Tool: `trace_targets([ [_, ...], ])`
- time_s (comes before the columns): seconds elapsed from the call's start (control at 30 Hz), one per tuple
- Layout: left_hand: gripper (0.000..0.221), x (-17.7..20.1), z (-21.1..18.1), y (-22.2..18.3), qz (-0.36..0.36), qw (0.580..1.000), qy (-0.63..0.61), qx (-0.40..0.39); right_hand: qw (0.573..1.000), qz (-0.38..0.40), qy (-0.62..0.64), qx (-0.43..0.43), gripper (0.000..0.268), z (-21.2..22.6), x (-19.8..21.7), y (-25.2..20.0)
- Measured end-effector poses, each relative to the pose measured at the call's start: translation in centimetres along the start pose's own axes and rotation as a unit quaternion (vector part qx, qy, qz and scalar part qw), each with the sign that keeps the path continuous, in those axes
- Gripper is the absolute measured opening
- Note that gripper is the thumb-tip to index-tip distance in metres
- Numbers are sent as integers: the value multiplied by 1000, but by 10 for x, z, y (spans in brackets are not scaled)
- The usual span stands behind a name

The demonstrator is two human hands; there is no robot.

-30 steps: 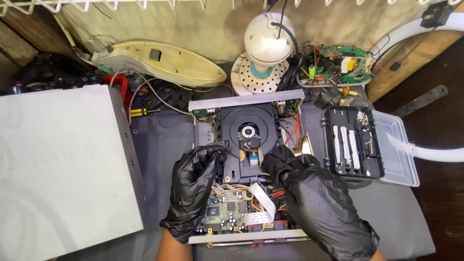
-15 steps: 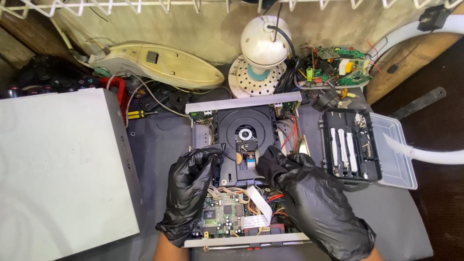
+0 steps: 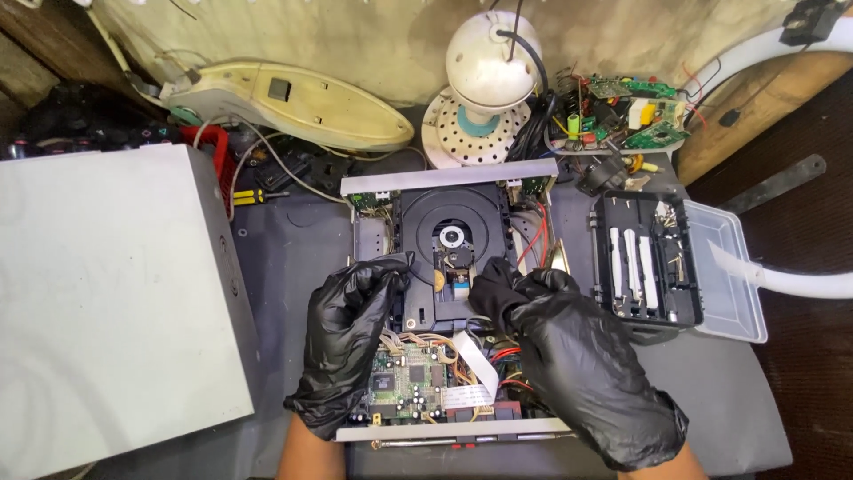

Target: Polishing the internal spindle and cleaning the chassis of an optical disc drive assembly during a repair process.

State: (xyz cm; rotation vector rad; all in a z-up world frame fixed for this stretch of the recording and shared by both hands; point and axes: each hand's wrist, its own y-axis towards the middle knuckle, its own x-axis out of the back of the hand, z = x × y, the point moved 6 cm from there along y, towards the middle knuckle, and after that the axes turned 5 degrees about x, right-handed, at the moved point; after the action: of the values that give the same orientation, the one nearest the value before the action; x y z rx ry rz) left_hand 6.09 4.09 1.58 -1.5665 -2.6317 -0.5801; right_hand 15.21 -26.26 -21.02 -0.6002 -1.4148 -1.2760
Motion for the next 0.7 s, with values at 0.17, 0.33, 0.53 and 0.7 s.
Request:
trace_targets([
  [0.17, 17, -4, -13, 1, 9, 999, -34, 0, 985, 144, 68, 62, 14, 34, -161, 28],
  [0.33, 18, -6, -10, 0, 20, 997, -78, 19, 939, 289, 135, 125, 49, 114, 208, 84],
  [0.53, 16, -5, -14, 2, 9, 999, -52, 7, 975, 130, 179, 27, 71, 58, 110, 33],
  [0.7, 14, -5, 5, -2, -21, 997, -66, 33, 940, 212, 208, 167, 64, 116, 222, 86],
])
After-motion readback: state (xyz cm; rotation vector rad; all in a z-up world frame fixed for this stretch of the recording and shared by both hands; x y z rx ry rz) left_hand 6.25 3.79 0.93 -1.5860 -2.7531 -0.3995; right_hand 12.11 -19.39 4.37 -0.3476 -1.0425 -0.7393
